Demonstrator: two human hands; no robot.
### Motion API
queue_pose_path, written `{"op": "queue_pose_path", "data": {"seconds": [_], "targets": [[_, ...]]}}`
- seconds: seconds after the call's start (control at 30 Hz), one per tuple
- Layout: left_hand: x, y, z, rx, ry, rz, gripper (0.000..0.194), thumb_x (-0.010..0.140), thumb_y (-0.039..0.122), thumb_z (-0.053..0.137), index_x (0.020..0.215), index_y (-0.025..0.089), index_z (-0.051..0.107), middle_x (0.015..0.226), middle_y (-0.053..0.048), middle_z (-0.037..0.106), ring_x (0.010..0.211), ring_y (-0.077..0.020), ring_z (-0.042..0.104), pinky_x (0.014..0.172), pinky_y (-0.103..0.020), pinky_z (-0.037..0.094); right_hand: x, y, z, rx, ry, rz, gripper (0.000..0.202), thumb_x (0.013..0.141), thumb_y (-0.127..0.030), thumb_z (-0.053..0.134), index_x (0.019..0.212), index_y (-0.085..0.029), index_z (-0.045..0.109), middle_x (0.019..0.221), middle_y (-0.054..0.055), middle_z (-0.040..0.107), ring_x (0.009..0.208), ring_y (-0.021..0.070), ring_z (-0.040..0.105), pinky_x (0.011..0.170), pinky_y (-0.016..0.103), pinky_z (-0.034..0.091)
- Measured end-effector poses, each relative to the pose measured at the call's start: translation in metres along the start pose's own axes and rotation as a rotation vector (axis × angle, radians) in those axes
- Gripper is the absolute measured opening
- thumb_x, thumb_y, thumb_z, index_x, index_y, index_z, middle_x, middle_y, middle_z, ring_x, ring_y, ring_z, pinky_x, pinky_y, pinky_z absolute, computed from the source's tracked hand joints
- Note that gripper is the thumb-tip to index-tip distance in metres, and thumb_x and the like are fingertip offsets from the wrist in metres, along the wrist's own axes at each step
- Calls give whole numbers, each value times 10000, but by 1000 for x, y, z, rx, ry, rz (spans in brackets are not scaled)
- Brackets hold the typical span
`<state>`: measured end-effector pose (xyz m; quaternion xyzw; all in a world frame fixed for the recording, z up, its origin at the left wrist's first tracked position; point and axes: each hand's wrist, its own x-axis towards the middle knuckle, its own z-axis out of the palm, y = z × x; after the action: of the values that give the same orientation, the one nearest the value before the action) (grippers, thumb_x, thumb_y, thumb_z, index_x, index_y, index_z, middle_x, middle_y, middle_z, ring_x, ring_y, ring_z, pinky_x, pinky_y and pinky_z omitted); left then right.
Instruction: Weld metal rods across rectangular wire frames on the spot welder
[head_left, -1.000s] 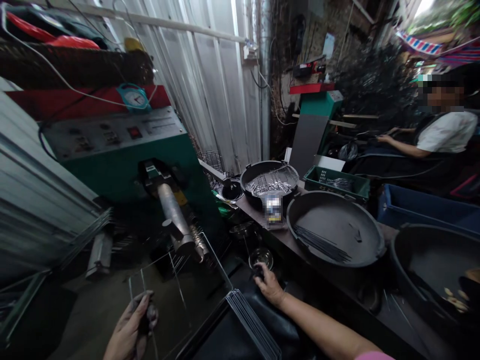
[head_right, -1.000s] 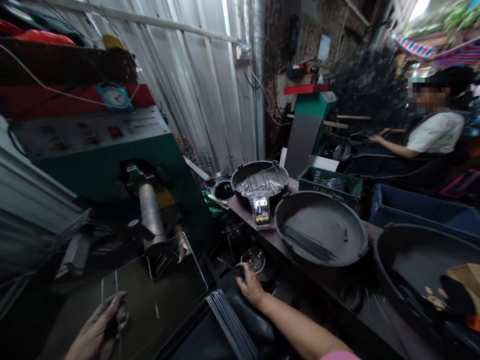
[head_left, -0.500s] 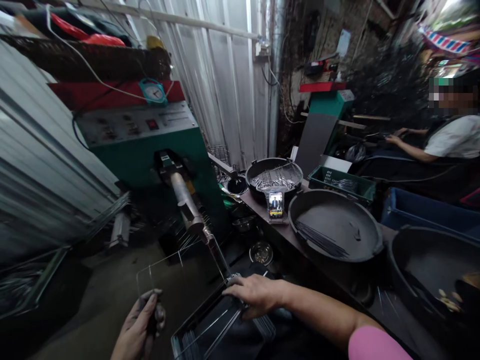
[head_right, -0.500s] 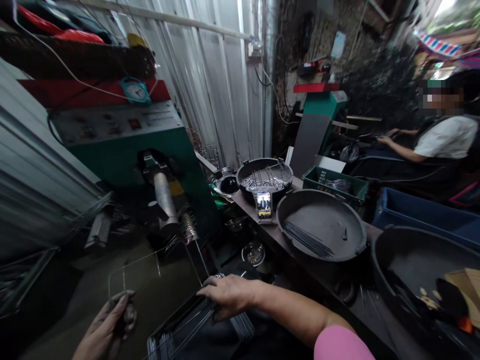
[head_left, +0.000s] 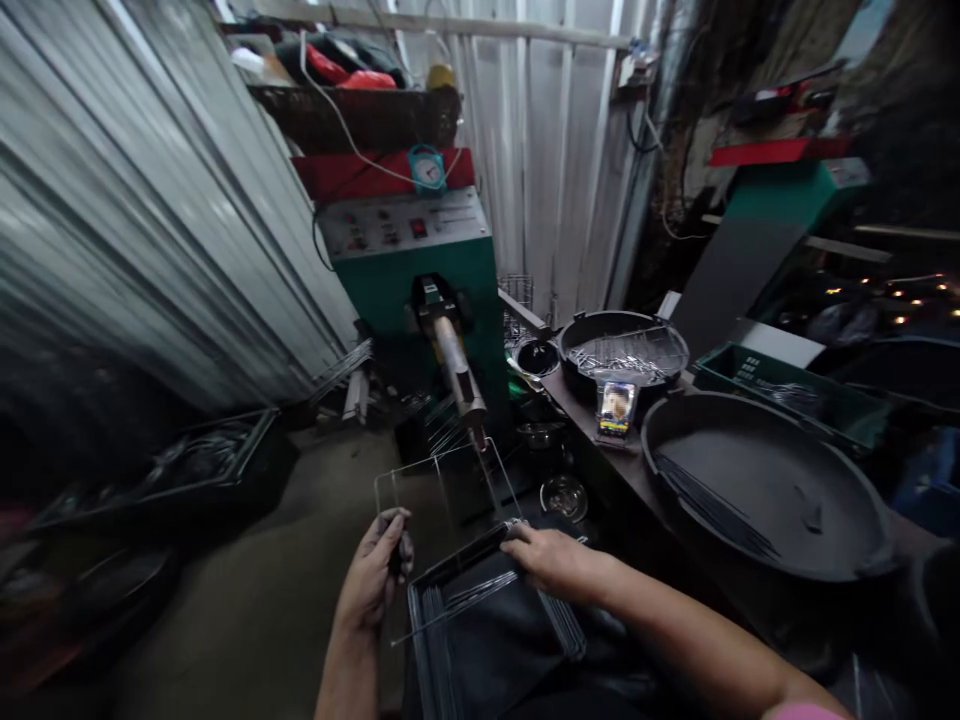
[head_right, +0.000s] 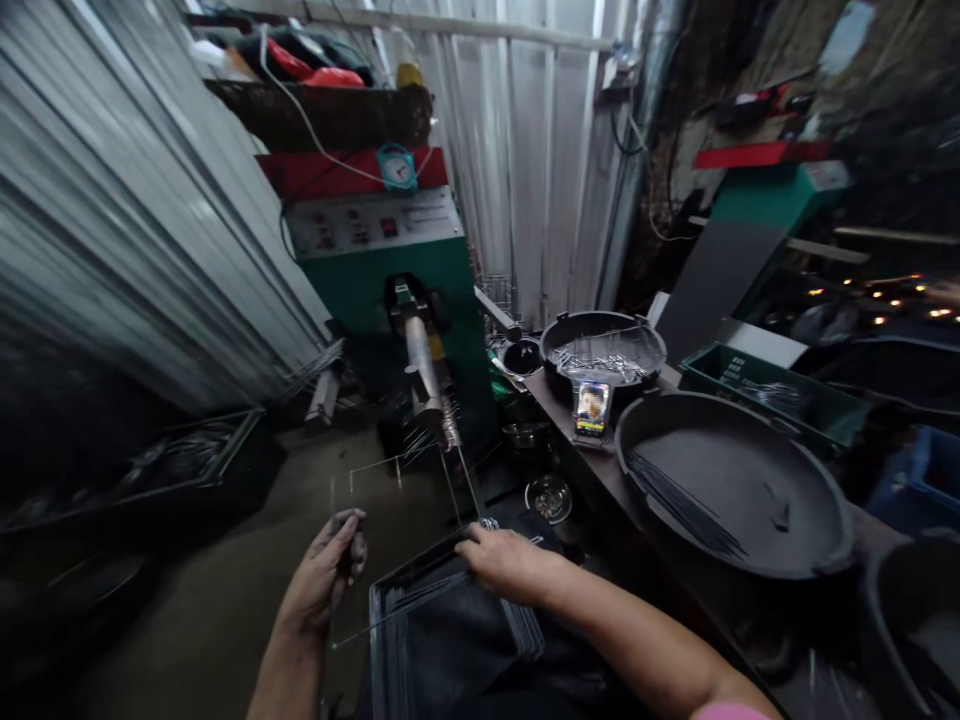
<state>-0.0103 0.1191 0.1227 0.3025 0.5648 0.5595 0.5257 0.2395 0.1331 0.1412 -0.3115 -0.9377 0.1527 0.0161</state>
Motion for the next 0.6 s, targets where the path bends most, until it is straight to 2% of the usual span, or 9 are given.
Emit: {"op": "queue_pose_path", "data": {"seconds": [0.27,0.6], "targets": [[-6,-6,1,-43,-8,-35,358,608,445,605,839,206,470,423,86,463,306,-56,380,276,-136,209,-4,-10,-13,53,-76,21,352,764,-148,492,1115,-157,460,1071,114,481,823,185,554,681,270,425],[-9,-20,2,-100,-39,-42,328,637,430,590,852,215,469,422,92,455,296,-56,377,278,-137,212,-13,-15,-17,27,-114,57,341,791,-176,478,1129,-159,441,1041,106,488,833,187,559,700,279,434]]}}
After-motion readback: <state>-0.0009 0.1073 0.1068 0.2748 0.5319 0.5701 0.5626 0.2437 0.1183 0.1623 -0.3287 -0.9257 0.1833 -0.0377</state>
